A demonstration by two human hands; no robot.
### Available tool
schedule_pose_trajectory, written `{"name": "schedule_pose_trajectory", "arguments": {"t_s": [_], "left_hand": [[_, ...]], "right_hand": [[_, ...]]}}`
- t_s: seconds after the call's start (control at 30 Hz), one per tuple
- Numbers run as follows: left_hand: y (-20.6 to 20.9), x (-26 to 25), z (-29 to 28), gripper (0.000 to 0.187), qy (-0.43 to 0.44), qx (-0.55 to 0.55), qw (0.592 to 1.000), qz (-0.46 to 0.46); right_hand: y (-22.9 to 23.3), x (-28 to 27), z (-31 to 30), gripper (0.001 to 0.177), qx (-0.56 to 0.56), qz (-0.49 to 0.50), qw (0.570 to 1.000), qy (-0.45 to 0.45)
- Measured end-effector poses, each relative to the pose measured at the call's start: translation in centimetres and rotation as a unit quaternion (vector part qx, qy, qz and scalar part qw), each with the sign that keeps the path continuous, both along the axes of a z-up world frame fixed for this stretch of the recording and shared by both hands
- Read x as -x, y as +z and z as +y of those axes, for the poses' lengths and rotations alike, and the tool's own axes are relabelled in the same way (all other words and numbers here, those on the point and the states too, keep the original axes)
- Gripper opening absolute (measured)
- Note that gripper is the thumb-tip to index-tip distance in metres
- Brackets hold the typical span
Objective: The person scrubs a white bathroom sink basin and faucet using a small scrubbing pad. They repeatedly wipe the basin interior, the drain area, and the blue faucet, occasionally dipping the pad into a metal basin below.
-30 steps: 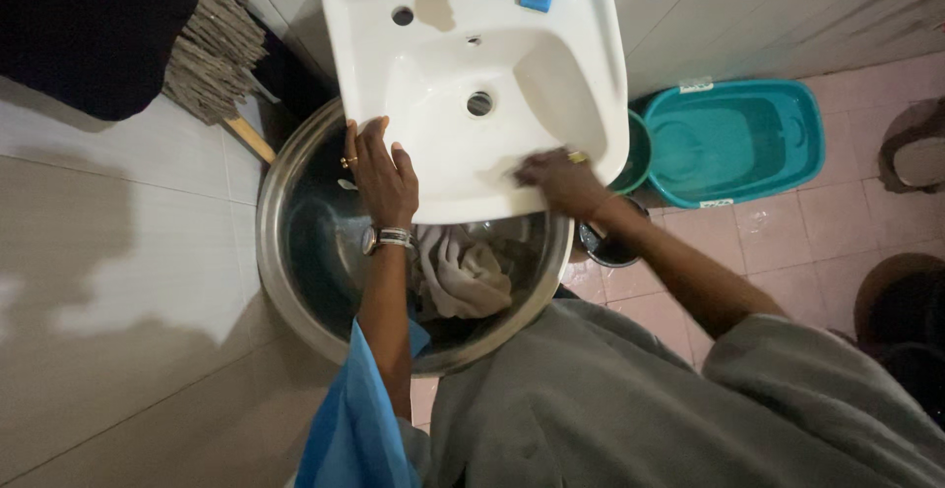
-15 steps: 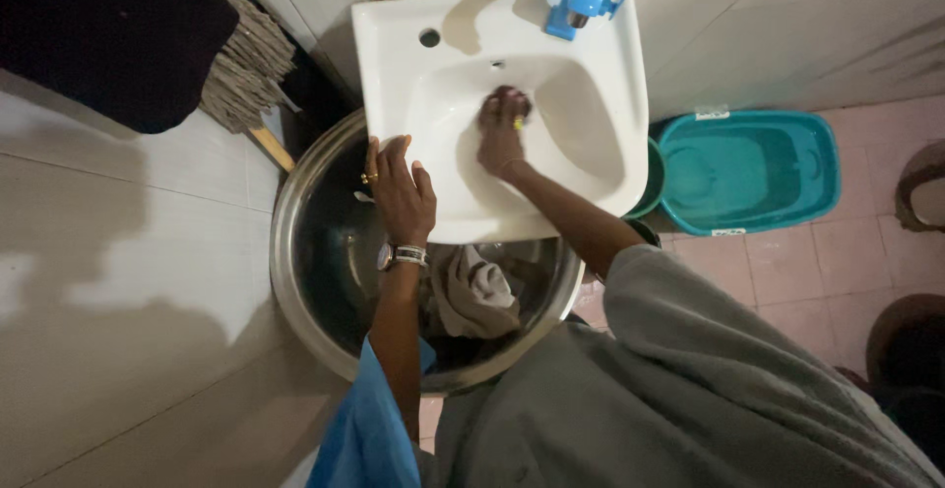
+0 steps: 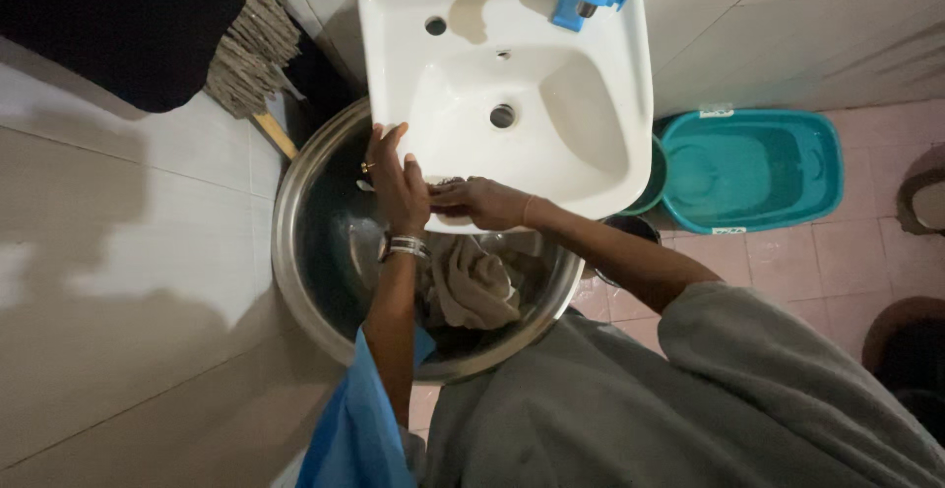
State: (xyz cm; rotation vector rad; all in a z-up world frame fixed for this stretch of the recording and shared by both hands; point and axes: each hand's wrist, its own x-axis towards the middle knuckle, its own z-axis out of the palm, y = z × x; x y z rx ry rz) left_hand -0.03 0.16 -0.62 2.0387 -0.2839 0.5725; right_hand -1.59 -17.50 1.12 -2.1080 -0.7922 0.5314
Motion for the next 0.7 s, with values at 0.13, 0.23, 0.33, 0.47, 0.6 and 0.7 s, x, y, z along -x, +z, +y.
{"name": "schedule_pose_trajectory", "arguments": {"t_s": [0.13, 0.23, 0.33, 0.47, 0.6, 0.7], "left_hand": [[-0.8, -0.6, -0.2, 0.043, 0.007, 0.069, 0.997, -0.022], [-0.8, -0.6, 0.4, 0.043, -0.003, 0.096, 0.995, 0.001], [-0.8, 0.1, 0.2, 0.044, -0.008, 0.082, 0.997, 0.007], [0.0, -0.2, 0.4, 0.043, 0.011, 0.049, 0.999, 0.001], [-0.4, -0.1, 0.2, 0.044, 0.002, 0.069, 0.998, -0.003], [-0.4, -0.3, 0.3, 0.048, 0.013, 0.084, 0.996, 0.033]], "right_hand": [[0.0, -0.6, 3.2, 0.035, -0.020, -0.050, 0.986, -0.160], [-2.9, -3.6, 5.6, 0.032, -0.126, -0.181, 0.934, -0.279], [-6.7, -8.7, 4.2, 0.029, -0.173, -0.242, 0.868, -0.398], [-9.4, -16.1, 4.2, 0.038, -0.241, -0.186, 0.744, -0.595], [-9.9, -13.4, 7.0, 0.041, -0.180, -0.161, 0.795, -0.556], [-7.1, -7.0, 7.8, 0.066, -0.108, -0.083, 0.902, -0.410]]}}
